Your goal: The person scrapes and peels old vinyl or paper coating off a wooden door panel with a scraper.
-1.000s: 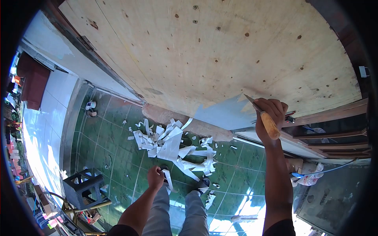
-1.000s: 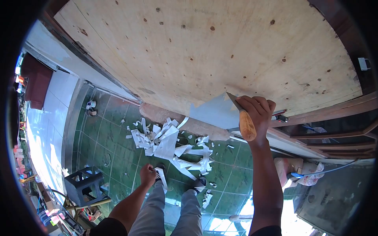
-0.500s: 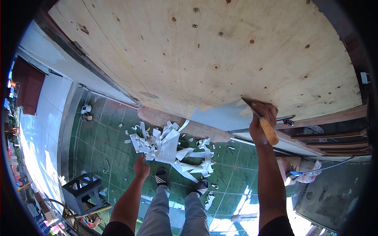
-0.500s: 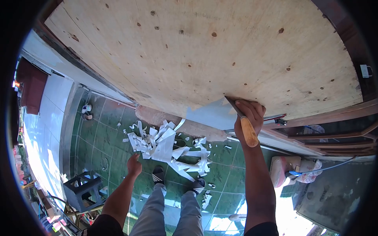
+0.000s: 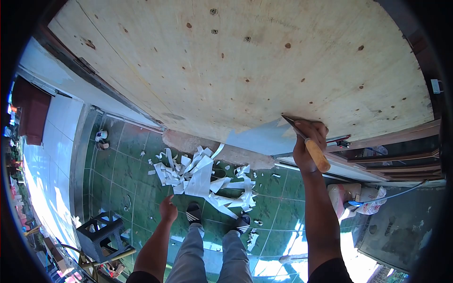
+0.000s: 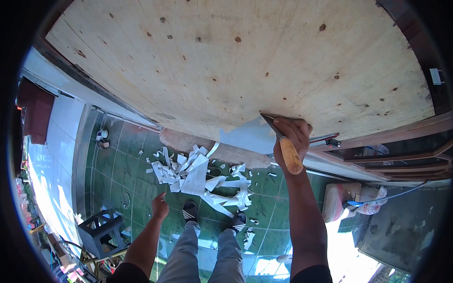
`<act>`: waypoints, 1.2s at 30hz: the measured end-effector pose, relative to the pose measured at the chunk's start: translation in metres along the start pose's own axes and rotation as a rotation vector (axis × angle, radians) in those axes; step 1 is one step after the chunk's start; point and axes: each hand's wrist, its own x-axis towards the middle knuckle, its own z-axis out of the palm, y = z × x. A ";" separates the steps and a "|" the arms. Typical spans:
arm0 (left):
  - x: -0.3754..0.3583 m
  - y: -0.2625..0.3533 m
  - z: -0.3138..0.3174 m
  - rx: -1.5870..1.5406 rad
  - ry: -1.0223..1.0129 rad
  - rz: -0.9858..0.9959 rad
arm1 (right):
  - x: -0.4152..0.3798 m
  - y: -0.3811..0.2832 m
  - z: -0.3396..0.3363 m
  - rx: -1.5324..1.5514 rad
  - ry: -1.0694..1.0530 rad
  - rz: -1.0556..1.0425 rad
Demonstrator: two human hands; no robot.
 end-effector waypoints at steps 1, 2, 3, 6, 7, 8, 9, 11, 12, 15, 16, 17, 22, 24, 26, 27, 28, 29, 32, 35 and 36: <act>-0.003 0.002 -0.001 -0.035 -0.012 0.007 | -0.001 0.001 0.001 -0.015 -0.008 -0.022; -0.008 0.003 -0.004 -0.016 -0.062 -0.020 | -0.004 0.001 0.002 -0.029 -0.017 -0.042; -0.013 0.010 -0.011 0.003 -0.110 -0.042 | -0.005 0.003 0.002 -0.045 -0.023 -0.062; -0.023 0.020 -0.011 -0.014 -0.145 -0.039 | -0.007 0.005 0.002 0.017 -0.036 0.001; -0.026 0.024 -0.008 -0.030 -0.140 -0.024 | -0.007 0.005 0.001 0.037 -0.041 0.033; -0.027 0.028 -0.003 -0.051 -0.137 -0.006 | -0.006 0.005 0.002 0.019 -0.032 0.018; -0.028 0.038 0.000 -0.072 -0.133 0.009 | -0.006 0.005 0.004 0.003 -0.022 0.002; -0.032 0.062 0.001 -0.128 -0.135 0.039 | -0.007 0.002 0.004 -0.015 -0.030 -0.018; -0.031 0.080 0.001 -0.167 -0.138 0.057 | -0.004 -0.001 0.001 -0.020 -0.043 -0.028; -0.025 0.133 0.004 -0.282 -0.149 0.121 | -0.007 0.006 0.001 0.033 -0.009 -0.007; -0.019 0.150 0.004 -0.319 -0.150 0.146 | -0.008 0.009 0.003 0.064 0.018 0.007; -0.017 0.166 0.005 -0.327 -0.147 0.182 | -0.010 0.010 0.004 0.034 0.007 -0.010; 0.003 0.244 0.000 -0.390 -0.139 0.329 | -0.010 0.009 0.005 0.020 -0.003 -0.021; 0.011 0.276 -0.005 -0.440 -0.179 0.367 | -0.010 0.008 0.006 -0.003 0.006 -0.021; 0.012 0.303 -0.013 -0.471 -0.204 0.383 | -0.012 0.009 0.008 -0.034 -0.014 -0.035; 0.014 0.320 -0.019 -0.478 -0.207 0.394 | -0.011 0.011 0.007 -0.032 -0.033 -0.043; 0.015 0.331 -0.022 -0.486 -0.210 0.401 | -0.010 0.012 0.006 -0.029 -0.055 -0.051; 0.015 0.339 -0.023 -0.490 -0.207 0.421 | -0.011 0.012 0.003 -0.028 -0.080 -0.054; 0.019 0.357 -0.026 -0.508 -0.200 0.459 | -0.013 0.011 0.010 0.036 0.024 0.002; 0.022 0.363 -0.027 -0.525 -0.182 0.488 | -0.016 0.010 0.013 -0.093 -0.025 -0.060; 0.023 0.364 -0.027 -0.526 -0.176 0.486 | -0.015 0.009 0.012 -0.081 -0.039 -0.069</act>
